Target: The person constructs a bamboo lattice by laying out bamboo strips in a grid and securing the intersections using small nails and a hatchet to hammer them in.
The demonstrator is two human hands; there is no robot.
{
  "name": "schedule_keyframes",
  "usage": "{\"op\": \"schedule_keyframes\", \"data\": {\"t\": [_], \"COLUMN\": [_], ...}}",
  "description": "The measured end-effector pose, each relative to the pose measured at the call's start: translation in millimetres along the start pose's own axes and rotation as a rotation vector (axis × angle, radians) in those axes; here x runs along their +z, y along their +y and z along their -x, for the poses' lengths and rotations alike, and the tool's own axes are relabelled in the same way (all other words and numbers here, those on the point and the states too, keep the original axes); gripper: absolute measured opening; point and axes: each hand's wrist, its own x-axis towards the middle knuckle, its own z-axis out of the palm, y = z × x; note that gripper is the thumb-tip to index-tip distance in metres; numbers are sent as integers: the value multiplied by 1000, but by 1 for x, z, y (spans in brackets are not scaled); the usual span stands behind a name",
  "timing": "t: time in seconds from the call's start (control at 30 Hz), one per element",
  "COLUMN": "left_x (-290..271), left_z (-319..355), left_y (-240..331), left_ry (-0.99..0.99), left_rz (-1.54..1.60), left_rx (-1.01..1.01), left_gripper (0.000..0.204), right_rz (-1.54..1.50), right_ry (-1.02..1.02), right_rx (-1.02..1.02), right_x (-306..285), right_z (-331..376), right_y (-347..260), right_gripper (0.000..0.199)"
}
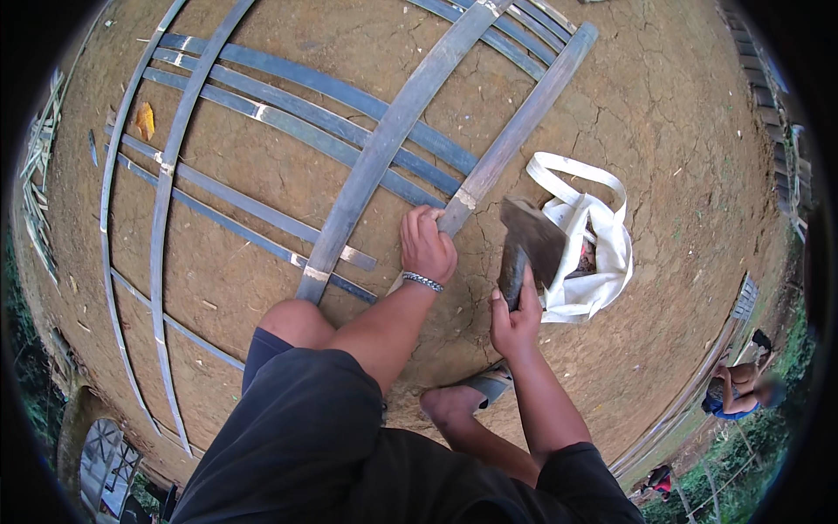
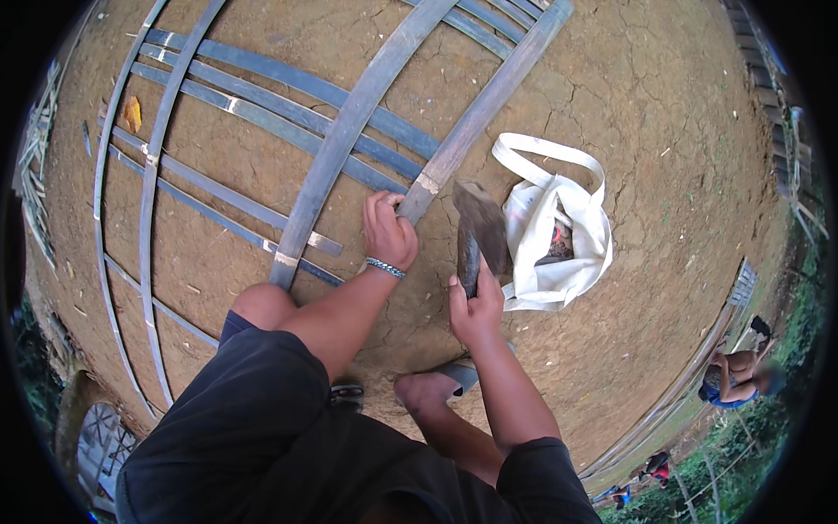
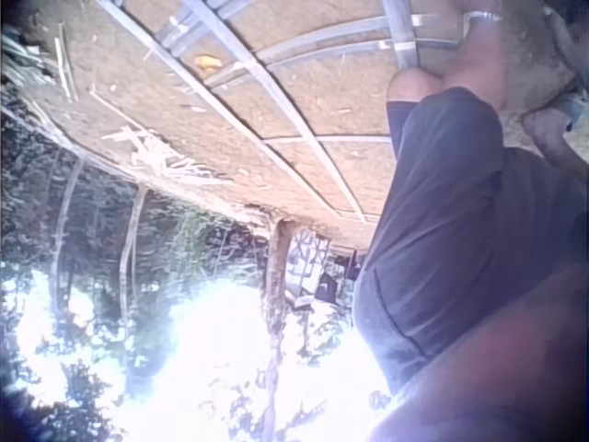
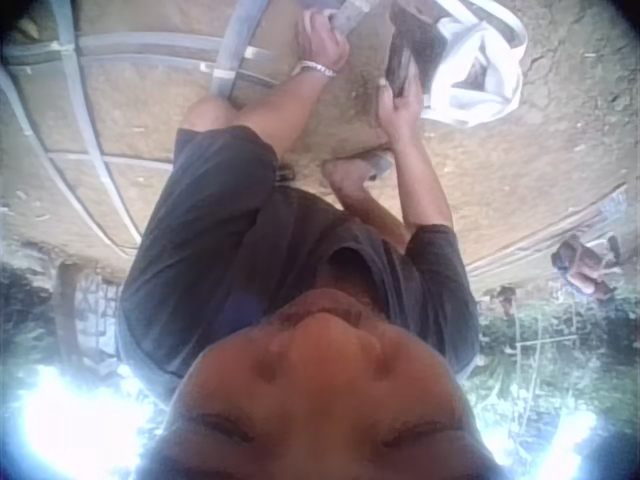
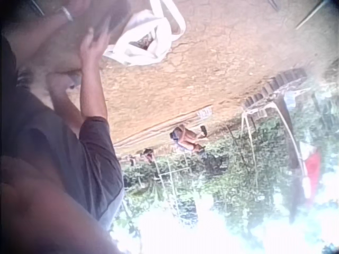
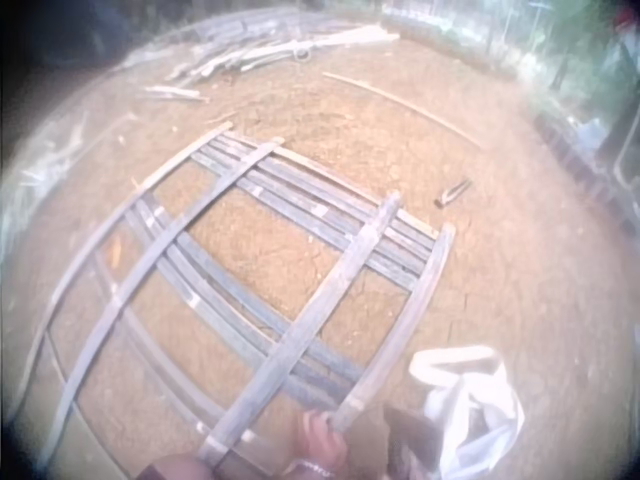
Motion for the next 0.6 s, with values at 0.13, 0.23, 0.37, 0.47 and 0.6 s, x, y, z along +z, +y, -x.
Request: {"op": "schedule_keyframes", "data": {"t": [0.13,0.23,0.37,0.47,0.6], "left_x": [3,2,-1,-2,1], "left_z": [0,1,-1,-1,0], "left_y": [3,-1,2,6,1], "left_ry": [6,16,5,-30,1], "left_rz": [19,-3,8,38,10], "left_rx": [9,23,12,-12,33], "left_gripper": [33,34,33,33,33], "right_rz": [-43,2,-219,-290,-522], "right_ry": [-120,-183,-62,4,-106], "right_rx": [28,61,123,24,246], "right_x": [17,21,20,32,42], "right_z": [23,10,20,30,30], "right_y": [27,30,25,40,25], "right_gripper": [54,55,53,44,39]}}
